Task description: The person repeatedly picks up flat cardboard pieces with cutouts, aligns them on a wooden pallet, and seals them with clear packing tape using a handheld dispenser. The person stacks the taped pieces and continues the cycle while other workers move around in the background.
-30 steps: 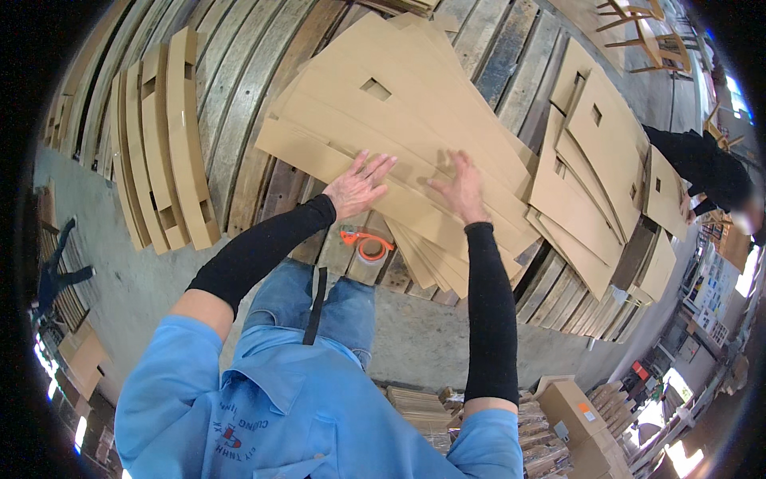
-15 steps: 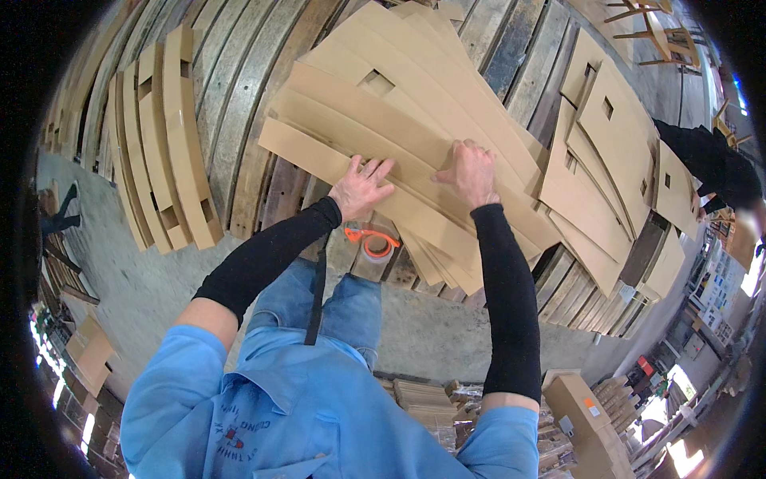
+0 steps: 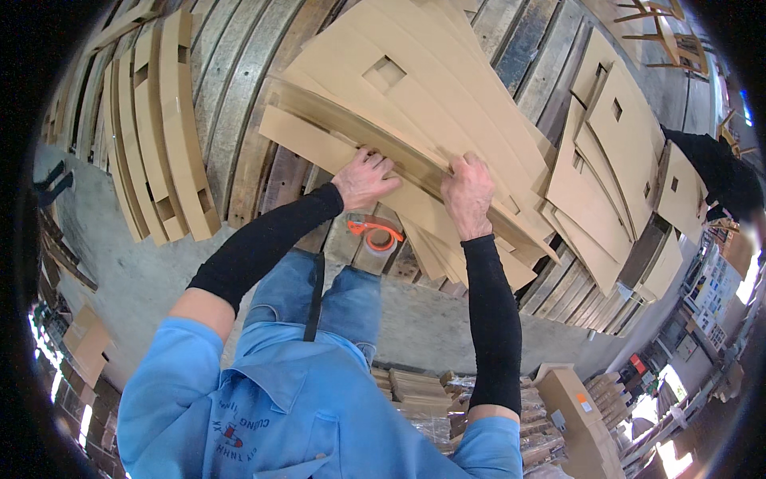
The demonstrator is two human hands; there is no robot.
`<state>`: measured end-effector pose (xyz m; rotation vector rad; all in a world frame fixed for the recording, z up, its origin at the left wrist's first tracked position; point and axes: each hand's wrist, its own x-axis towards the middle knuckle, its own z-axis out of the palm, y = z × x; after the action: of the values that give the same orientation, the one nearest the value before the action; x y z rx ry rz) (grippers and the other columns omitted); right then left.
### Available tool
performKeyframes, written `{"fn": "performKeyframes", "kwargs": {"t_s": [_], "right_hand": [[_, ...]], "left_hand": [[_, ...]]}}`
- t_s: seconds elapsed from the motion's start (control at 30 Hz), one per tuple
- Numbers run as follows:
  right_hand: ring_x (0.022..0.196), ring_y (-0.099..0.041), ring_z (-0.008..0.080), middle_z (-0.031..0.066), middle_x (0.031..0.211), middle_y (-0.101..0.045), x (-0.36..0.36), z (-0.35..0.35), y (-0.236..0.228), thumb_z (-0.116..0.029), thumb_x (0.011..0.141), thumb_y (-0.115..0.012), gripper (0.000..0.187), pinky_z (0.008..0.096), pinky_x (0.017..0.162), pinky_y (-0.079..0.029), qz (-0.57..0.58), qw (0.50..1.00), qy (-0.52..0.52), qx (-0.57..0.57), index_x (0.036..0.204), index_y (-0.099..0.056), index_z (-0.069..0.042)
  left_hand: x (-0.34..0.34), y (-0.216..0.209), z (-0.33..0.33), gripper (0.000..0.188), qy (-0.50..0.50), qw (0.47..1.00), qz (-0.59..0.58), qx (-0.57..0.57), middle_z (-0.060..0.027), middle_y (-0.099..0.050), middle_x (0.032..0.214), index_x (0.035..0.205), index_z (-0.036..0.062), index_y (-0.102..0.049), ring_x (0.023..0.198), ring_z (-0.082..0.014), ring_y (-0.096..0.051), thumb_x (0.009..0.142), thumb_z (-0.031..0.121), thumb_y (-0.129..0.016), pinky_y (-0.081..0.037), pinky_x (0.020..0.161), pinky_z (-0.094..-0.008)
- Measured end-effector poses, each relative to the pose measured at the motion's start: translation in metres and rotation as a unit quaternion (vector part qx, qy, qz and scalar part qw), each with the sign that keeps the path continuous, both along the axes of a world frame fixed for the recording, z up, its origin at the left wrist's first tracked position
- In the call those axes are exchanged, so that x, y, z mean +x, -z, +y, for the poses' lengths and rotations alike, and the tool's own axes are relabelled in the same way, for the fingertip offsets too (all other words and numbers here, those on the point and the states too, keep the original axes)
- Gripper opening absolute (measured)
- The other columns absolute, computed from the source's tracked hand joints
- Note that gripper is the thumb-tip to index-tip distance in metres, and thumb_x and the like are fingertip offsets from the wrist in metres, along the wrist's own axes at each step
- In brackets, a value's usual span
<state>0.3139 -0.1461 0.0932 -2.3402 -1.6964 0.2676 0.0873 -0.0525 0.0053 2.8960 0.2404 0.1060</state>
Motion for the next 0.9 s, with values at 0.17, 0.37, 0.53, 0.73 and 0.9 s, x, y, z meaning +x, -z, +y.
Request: {"fn": "performKeyframes", "kwargs": {"t_s": [0.17, 0.37, 0.53, 0.73, 0.9], "right_hand": [[0.085, -0.067, 0.0385, 0.0147, 0.085, -0.066, 0.019, 0.004, 0.002, -0.016, 0.079, -0.08, 0.021, 0.048, 0.071, -0.051, 0.038, 0.998, -0.01, -0.042, 0.086, -0.062, -0.006], [0.081, -0.069, 0.0401, 0.0169, 0.083, -0.069, 0.012, 0.011, 0.001, -0.013, 0.08, -0.077, 0.018, 0.049, 0.071, -0.053, 0.038, 0.994, -0.011, -0.101, 0.089, -0.063, -0.005], [0.082, -0.069, 0.0383, 0.0159, 0.088, -0.07, -0.018, -0.01, -0.009, -0.007, 0.08, -0.074, 0.016, 0.0466, 0.071, -0.054, 0.032, 0.997, -0.031, -0.057, 0.092, -0.064, -0.005], [0.124, -0.057, 0.0429, 0.0221, 0.128, -0.061, -0.057, -0.051, 0.025, -0.022, 0.083, -0.079, 0.045, 0.0547, 0.103, -0.045, 0.03, 0.996, -0.011, 0.089, 0.119, -0.06, -0.003], [0.143, -0.039, 0.045, 0.0242, 0.149, -0.047, -0.079, -0.061, 0.013, -0.042, 0.075, -0.088, 0.086, 0.0635, 0.115, -0.031, -0.005, 1.0, -0.009, -0.012, 0.144, -0.051, -0.004]], "left_hand": [[0.002, -0.005, -0.002, 0.029, -0.002, 0.998, -0.063, -0.007, -0.0139, -0.064, 0.126, 0.106, 0.0204, -0.066, 0.119, -0.0315, -0.061, 0.079, 0.029, -0.072, -0.039, 0.105, -0.0578], [0.005, -0.019, 0.012, 0.04, 0.026, 0.996, 0.06, -0.055, -0.0128, -0.062, 0.133, 0.116, 0.0199, -0.065, 0.126, -0.0323, -0.059, 0.077, 0.027, -0.073, -0.038, 0.112, -0.0562], [0.016, -0.006, 0.014, 0.051, 0.008, 0.981, 0.148, -0.126, -0.0161, -0.066, 0.126, 0.122, 0.0164, -0.064, 0.121, -0.0344, -0.064, 0.074, 0.029, -0.077, -0.047, 0.108, -0.0495], [0.014, -0.002, 0.016, 0.028, 0.023, 0.989, -0.011, -0.147, -0.0146, -0.068, 0.118, 0.109, 0.0142, -0.065, 0.113, -0.0356, -0.066, 0.082, 0.023, -0.068, -0.053, 0.098, -0.05], [-0.017, 0.004, -0.001, 0.019, 0.075, 0.994, -0.071, -0.024, -0.0101, -0.066, 0.122, 0.101, 0.0167, -0.066, 0.12, -0.0305, -0.062, 0.087, 0.029, -0.06, -0.049, 0.103, -0.0464]]}}
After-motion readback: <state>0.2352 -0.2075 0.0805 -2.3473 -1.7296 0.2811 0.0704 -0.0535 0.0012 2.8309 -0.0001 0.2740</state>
